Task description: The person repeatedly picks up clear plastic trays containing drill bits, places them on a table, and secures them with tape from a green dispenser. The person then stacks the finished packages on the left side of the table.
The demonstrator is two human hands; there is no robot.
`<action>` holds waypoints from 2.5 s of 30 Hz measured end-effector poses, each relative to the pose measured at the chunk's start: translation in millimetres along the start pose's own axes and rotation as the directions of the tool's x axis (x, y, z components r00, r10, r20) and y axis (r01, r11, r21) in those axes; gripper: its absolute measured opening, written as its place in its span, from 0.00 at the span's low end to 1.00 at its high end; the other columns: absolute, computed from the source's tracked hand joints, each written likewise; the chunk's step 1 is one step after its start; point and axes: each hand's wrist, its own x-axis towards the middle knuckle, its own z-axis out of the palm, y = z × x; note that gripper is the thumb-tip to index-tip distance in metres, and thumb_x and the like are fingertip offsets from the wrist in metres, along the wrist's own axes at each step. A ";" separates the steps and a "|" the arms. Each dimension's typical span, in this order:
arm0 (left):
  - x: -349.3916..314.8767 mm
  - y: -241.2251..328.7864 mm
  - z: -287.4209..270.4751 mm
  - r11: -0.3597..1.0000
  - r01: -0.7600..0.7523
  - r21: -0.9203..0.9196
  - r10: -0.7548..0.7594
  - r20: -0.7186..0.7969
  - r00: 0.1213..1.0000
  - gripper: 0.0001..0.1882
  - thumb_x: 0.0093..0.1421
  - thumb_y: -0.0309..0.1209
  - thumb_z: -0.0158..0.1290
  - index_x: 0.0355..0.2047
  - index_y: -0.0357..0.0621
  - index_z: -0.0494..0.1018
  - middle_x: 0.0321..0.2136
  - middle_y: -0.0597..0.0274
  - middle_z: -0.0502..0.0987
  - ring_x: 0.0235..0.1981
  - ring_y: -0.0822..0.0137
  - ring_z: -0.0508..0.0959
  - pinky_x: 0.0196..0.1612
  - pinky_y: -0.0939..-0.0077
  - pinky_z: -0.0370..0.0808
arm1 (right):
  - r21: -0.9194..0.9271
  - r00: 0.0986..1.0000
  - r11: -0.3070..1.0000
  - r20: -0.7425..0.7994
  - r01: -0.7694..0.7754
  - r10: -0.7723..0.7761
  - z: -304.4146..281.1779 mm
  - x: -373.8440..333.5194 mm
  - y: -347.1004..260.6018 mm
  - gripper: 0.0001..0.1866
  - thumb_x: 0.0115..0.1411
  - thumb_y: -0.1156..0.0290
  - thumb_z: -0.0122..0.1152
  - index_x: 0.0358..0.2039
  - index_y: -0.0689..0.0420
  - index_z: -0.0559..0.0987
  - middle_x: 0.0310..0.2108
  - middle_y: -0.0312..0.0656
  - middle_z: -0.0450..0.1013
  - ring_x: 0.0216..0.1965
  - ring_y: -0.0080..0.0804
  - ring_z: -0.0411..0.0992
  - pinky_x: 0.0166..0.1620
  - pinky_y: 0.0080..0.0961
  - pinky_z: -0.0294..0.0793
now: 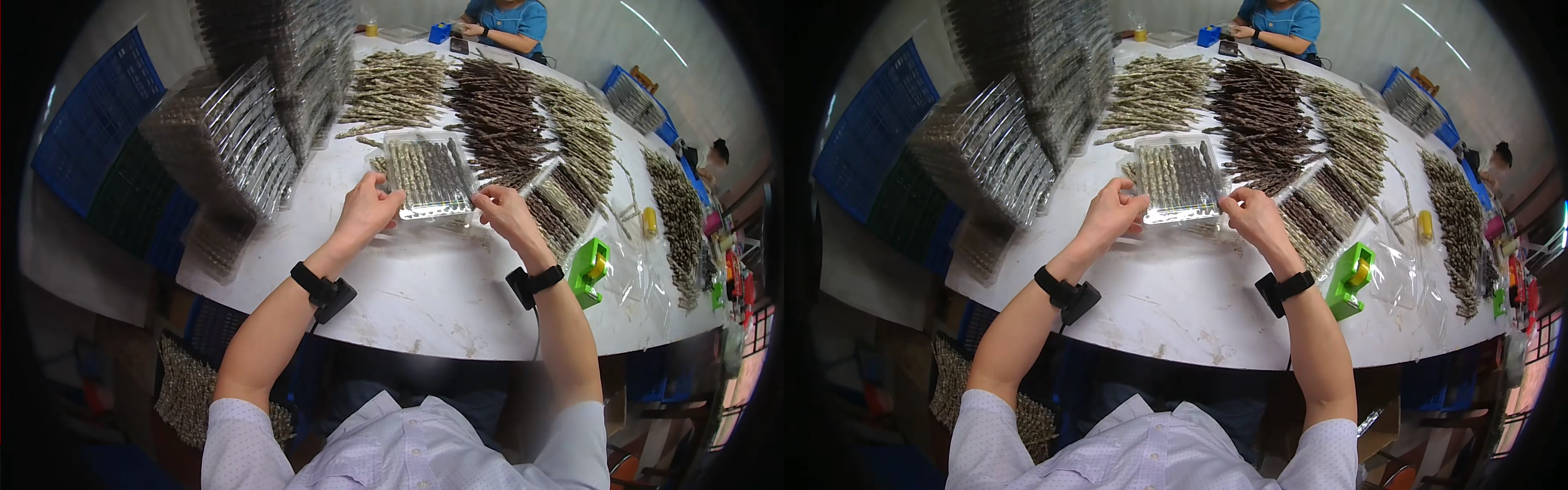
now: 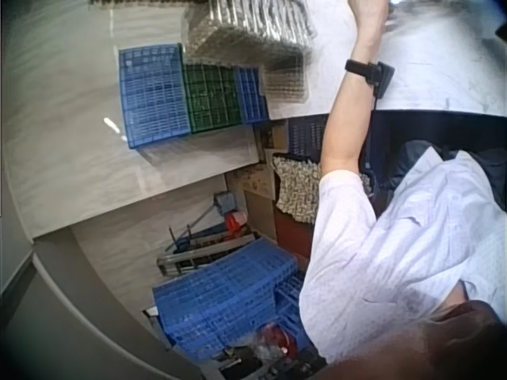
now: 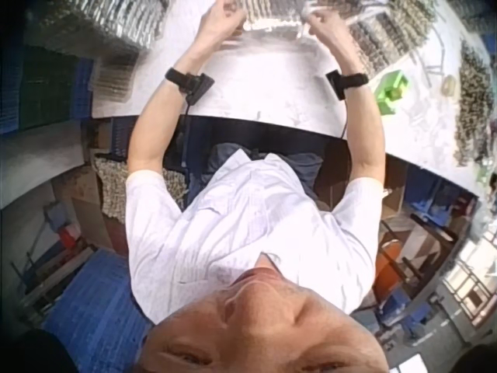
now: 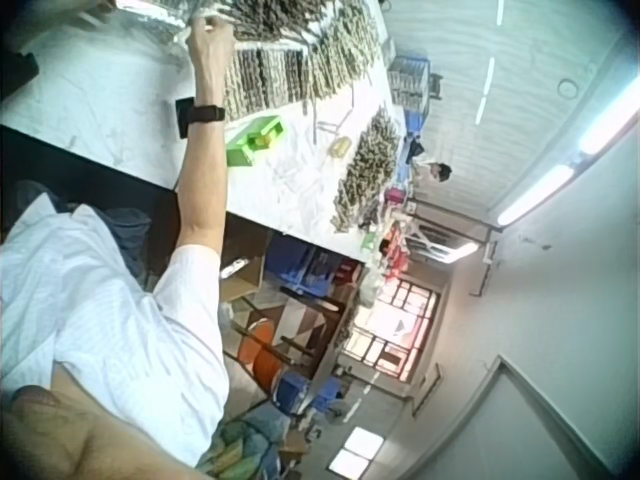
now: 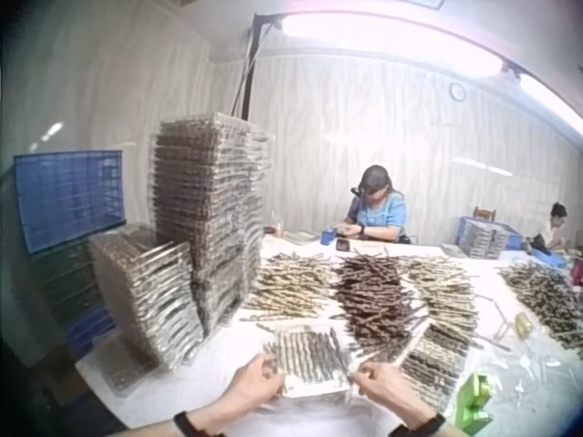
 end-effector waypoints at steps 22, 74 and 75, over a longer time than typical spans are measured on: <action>-140.9 -18.9 19.8 0.459 0.431 -0.777 0.014 0.491 0.871 0.26 0.59 0.28 0.52 0.57 0.34 0.62 0.50 0.53 0.73 0.50 0.61 0.76 0.55 0.60 0.74 | 0.796 0.941 0.511 0.330 -0.324 0.082 -0.2 -166.4 19.0 0.17 0.57 0.77 0.58 0.47 0.67 0.72 0.35 0.38 0.73 0.33 0.21 0.72 0.36 0.20 0.73; -175.2 -20.3 79.3 0.342 0.425 -0.838 -0.141 0.402 0.905 0.19 0.62 0.26 0.49 0.53 0.33 0.66 0.46 0.52 0.75 0.46 0.60 0.78 0.51 0.62 0.76 | 0.916 0.957 0.279 0.270 -0.290 0.107 18.1 -246.1 31.4 0.27 0.58 0.78 0.60 0.55 0.67 0.63 0.43 0.48 0.75 0.39 0.30 0.77 0.44 0.25 0.78; -175.1 -19.0 79.1 0.344 0.426 -0.837 -0.145 0.401 0.905 0.19 0.62 0.26 0.49 0.53 0.33 0.66 0.46 0.52 0.75 0.46 0.60 0.78 0.51 0.61 0.77 | 0.915 0.958 0.284 0.266 -0.286 0.108 18.0 -246.2 30.7 0.26 0.58 0.78 0.60 0.55 0.66 0.63 0.43 0.48 0.75 0.39 0.30 0.77 0.44 0.25 0.78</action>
